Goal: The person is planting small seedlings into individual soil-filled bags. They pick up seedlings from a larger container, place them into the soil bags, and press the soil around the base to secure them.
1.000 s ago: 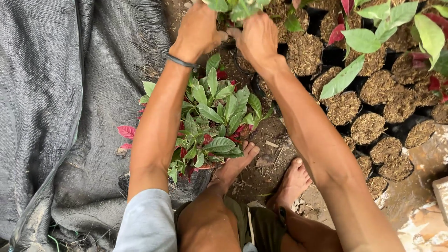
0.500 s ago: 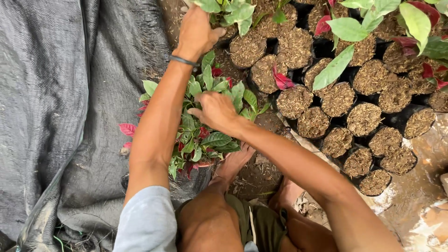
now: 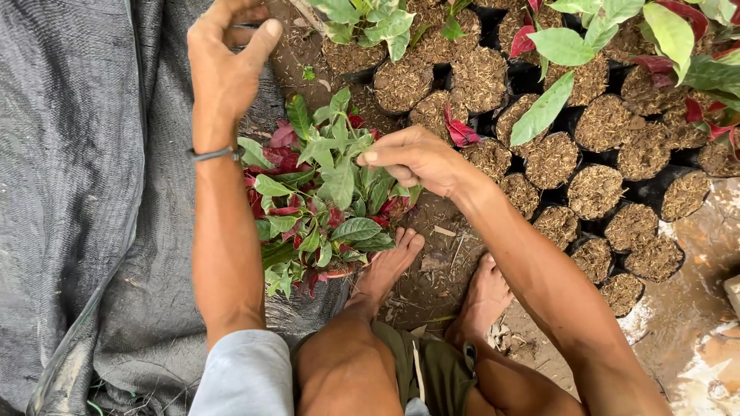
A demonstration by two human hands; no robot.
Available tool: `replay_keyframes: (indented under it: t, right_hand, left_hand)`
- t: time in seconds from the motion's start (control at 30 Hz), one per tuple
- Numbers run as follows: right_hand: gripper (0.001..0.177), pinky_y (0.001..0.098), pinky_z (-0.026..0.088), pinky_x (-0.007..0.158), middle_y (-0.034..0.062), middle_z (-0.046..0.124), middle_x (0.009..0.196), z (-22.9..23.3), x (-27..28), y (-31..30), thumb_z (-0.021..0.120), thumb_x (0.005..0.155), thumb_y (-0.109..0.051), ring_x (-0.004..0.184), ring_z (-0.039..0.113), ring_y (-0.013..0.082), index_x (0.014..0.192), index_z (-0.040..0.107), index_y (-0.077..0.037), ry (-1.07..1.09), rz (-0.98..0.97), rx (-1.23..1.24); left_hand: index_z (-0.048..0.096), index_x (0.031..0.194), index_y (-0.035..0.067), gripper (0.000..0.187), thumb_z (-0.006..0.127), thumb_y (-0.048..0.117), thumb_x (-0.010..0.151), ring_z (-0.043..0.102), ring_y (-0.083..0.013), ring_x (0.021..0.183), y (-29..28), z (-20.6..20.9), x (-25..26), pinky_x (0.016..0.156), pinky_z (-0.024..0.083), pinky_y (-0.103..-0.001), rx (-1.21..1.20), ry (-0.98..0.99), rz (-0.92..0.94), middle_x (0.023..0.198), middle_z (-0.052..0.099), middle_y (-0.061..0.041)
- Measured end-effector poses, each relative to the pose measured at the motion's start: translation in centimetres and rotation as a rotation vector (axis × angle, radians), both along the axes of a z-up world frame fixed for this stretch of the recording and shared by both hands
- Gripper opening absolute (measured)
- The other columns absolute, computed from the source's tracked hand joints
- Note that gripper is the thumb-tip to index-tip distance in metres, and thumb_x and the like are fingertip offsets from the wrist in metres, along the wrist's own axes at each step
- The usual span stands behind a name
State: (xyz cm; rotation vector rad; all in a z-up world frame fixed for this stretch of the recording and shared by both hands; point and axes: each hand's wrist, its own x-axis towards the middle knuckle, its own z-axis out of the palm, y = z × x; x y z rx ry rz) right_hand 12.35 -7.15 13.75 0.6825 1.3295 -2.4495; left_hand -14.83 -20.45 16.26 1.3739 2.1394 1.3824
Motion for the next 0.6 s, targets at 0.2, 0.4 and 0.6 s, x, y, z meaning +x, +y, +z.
replay_keyframes:
  t: [0.2,0.4,0.6]
  right_hand:
    - [0.007,0.0198,0.023,0.044,-0.0093,0.058,0.063,0.4,1.6,1.3,0.08,0.089,-0.018,0.051,0.032,0.0047,0.096,0.081,-0.017,0.08,-0.114,-0.125]
    - [0.006,0.0203,0.024,0.045,-0.0086,0.058,0.064,2.5,3.3,3.8,0.08,0.091,-0.015,0.05,0.031,0.0052,0.097,0.079,-0.016,0.216,-0.217,-0.019]
    - [0.019,0.0159,0.037,0.043,0.0035,0.069,0.089,3.0,5.4,5.8,0.076,0.087,-0.006,0.051,0.046,-0.0008,0.104,0.07,-0.007,0.182,-0.397,0.226]
  left_hand:
    - [0.059,0.099,0.007,0.03,0.078,0.03,0.106,0.061,-0.0158,0.08,0.8,-0.1,3.0,0.068,0.057,-0.027,-0.004,-0.1,0.013,0.094,0.064,-0.007]
    - [0.071,0.123,0.006,0.025,0.051,0.014,0.11,0.058,-0.0069,0.054,3.0,-1.9,7.4,0.043,0.045,-0.021,-0.355,0.113,-0.114,0.093,0.077,-0.01]
    - [0.057,0.14,-0.006,0.051,0.067,-0.003,0.09,0.05,-0.0422,0.137,5.4,-4.2,11.3,0.121,0.033,-0.054,-0.521,0.331,-0.339,0.137,0.06,-0.03]
